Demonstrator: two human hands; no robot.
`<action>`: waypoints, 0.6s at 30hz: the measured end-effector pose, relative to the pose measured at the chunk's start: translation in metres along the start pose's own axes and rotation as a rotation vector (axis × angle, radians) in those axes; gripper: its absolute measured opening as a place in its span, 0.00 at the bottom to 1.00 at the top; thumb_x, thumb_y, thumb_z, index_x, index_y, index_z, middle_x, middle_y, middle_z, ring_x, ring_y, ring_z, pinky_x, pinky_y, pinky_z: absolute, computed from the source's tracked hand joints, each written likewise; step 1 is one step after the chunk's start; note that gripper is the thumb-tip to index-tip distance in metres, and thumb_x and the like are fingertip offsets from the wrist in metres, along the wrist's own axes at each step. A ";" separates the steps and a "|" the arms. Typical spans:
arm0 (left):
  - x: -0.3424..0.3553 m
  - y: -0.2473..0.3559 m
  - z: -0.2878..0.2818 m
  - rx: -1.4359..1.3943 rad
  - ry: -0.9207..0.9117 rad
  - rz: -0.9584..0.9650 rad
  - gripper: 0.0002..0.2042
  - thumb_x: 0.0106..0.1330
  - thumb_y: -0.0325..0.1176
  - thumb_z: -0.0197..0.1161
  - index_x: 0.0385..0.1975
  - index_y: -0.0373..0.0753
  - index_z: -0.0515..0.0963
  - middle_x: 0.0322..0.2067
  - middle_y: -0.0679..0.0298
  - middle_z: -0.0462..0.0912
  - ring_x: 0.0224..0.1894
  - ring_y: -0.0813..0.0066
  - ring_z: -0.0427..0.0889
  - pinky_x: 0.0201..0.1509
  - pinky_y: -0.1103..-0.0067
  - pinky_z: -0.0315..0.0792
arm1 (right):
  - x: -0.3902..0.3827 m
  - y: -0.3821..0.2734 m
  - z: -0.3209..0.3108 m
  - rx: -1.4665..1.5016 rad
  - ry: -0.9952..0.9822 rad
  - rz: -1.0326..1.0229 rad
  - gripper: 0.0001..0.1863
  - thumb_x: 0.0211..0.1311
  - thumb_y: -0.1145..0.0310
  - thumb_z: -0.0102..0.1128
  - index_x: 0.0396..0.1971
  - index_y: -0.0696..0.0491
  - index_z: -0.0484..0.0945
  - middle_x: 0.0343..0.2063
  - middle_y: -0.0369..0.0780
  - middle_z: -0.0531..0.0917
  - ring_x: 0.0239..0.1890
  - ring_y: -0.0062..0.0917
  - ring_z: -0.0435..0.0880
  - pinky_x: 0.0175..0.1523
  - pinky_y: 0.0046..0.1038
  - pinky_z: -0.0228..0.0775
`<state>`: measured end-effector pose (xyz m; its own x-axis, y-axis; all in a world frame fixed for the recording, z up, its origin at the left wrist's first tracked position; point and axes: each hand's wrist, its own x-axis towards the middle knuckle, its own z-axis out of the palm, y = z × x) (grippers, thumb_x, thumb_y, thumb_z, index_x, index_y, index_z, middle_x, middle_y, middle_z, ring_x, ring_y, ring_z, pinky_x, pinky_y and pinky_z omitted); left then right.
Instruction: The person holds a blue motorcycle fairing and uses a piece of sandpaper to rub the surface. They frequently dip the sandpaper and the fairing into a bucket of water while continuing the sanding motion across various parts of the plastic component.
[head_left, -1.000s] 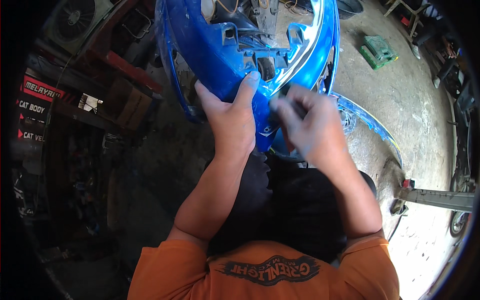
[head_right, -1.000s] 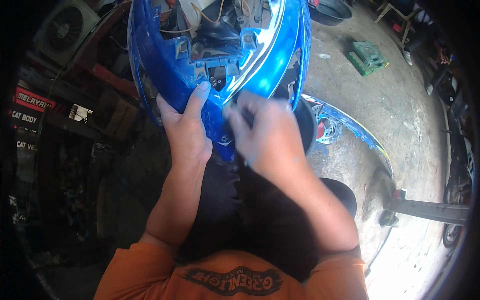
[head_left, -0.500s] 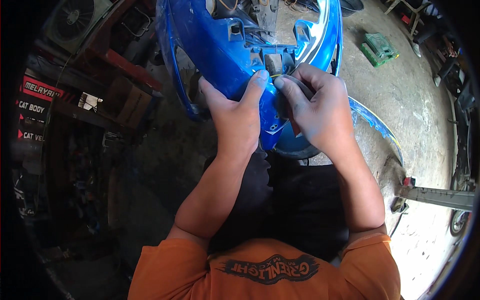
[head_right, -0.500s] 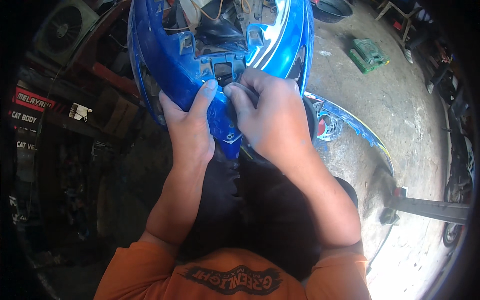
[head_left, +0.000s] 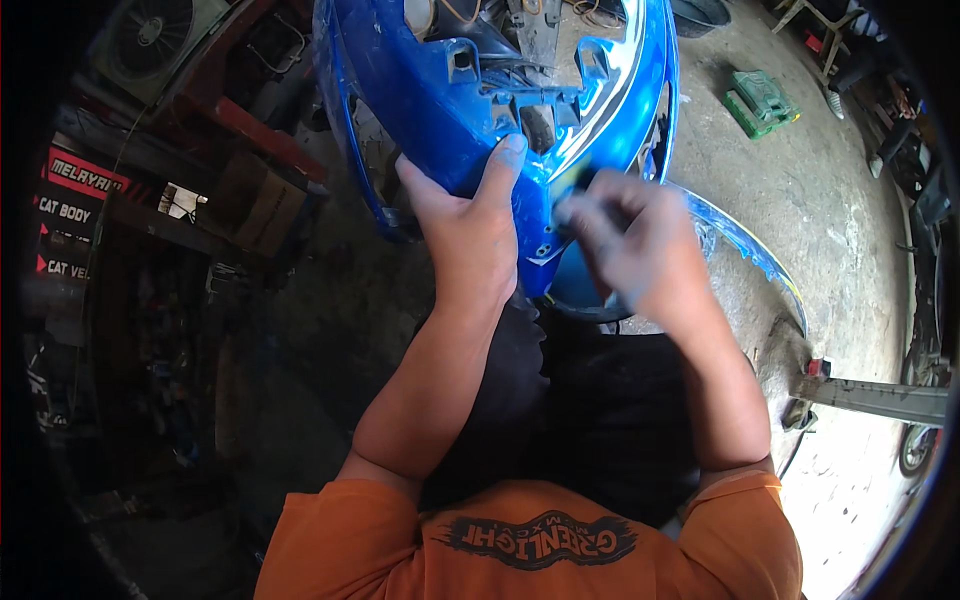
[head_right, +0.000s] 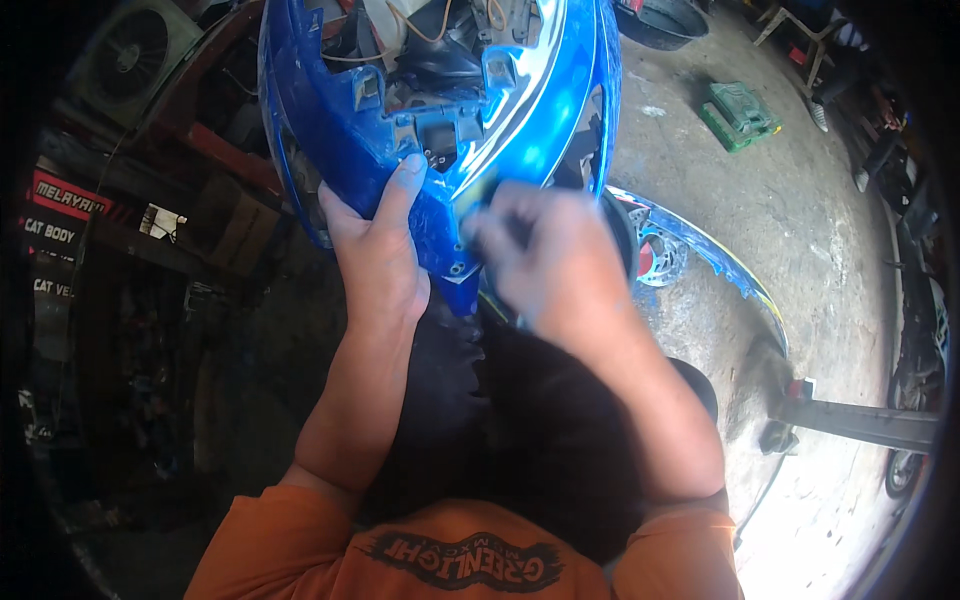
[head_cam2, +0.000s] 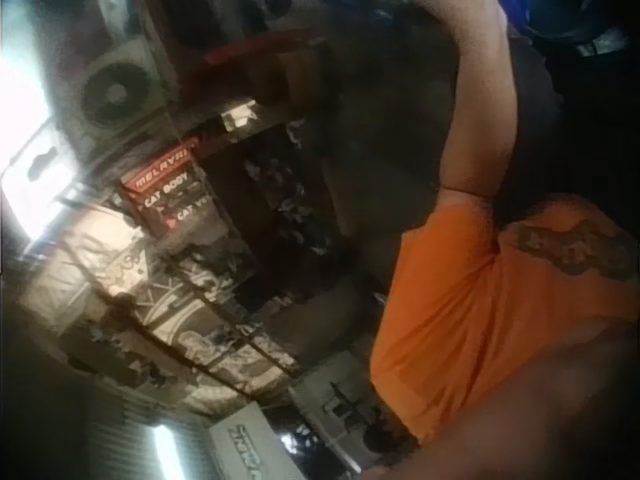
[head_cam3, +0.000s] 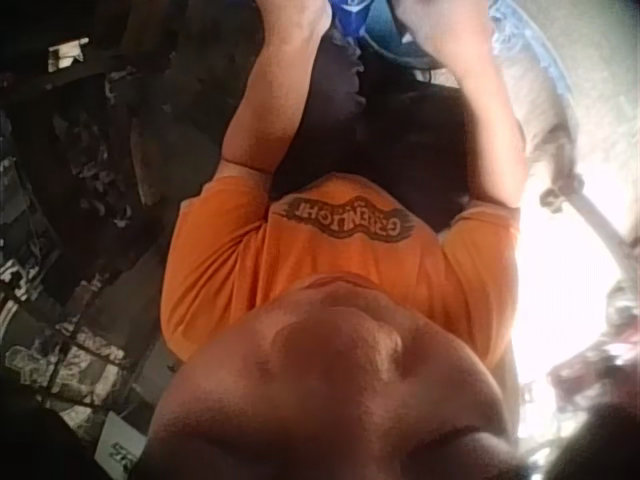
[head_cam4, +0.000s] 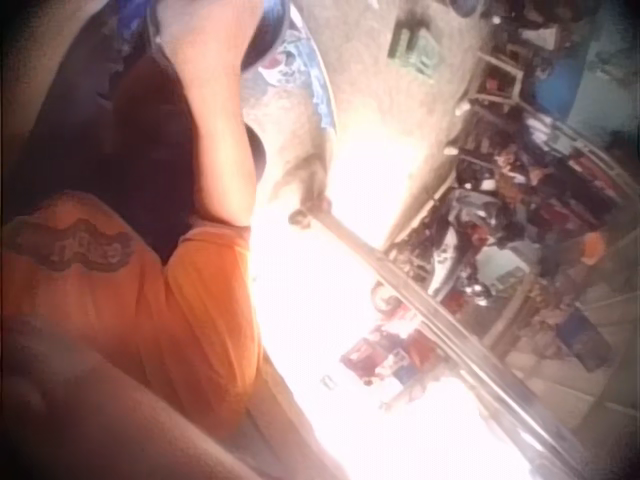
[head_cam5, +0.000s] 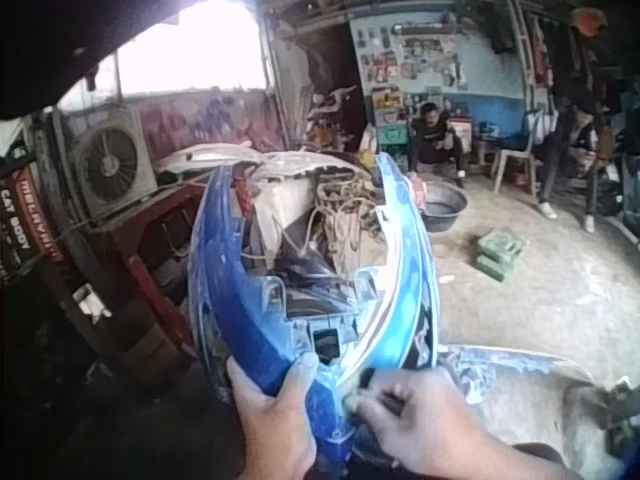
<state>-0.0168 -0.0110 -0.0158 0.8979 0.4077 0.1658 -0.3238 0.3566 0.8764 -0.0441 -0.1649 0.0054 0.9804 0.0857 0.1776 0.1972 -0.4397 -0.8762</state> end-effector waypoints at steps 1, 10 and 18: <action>0.000 -0.002 -0.001 -0.021 -0.006 0.002 0.39 0.67 0.25 0.76 0.73 0.29 0.59 0.62 0.50 0.77 0.60 0.65 0.81 0.68 0.69 0.74 | 0.010 -0.003 -0.003 0.055 0.085 -0.009 0.13 0.72 0.67 0.70 0.30 0.60 0.83 0.18 0.49 0.81 0.19 0.30 0.80 0.31 0.37 0.73; 0.010 0.002 -0.008 -0.098 0.097 -0.041 0.39 0.69 0.25 0.76 0.75 0.31 0.58 0.67 0.52 0.74 0.66 0.63 0.77 0.73 0.67 0.72 | 0.012 0.009 -0.003 0.139 0.087 0.182 0.12 0.71 0.68 0.71 0.28 0.59 0.83 0.17 0.47 0.82 0.17 0.32 0.81 0.29 0.37 0.72; 0.011 0.001 -0.015 -0.093 0.086 -0.040 0.32 0.71 0.26 0.72 0.74 0.37 0.65 0.64 0.59 0.79 0.63 0.63 0.81 0.71 0.63 0.76 | 0.005 0.010 0.004 0.191 0.005 0.275 0.13 0.69 0.69 0.73 0.27 0.60 0.81 0.19 0.49 0.79 0.19 0.35 0.78 0.31 0.35 0.71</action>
<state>-0.0120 0.0063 -0.0204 0.8832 0.4605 0.0889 -0.3181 0.4488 0.8351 -0.0370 -0.1651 -0.0039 0.9970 -0.0181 -0.0754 -0.0775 -0.2705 -0.9596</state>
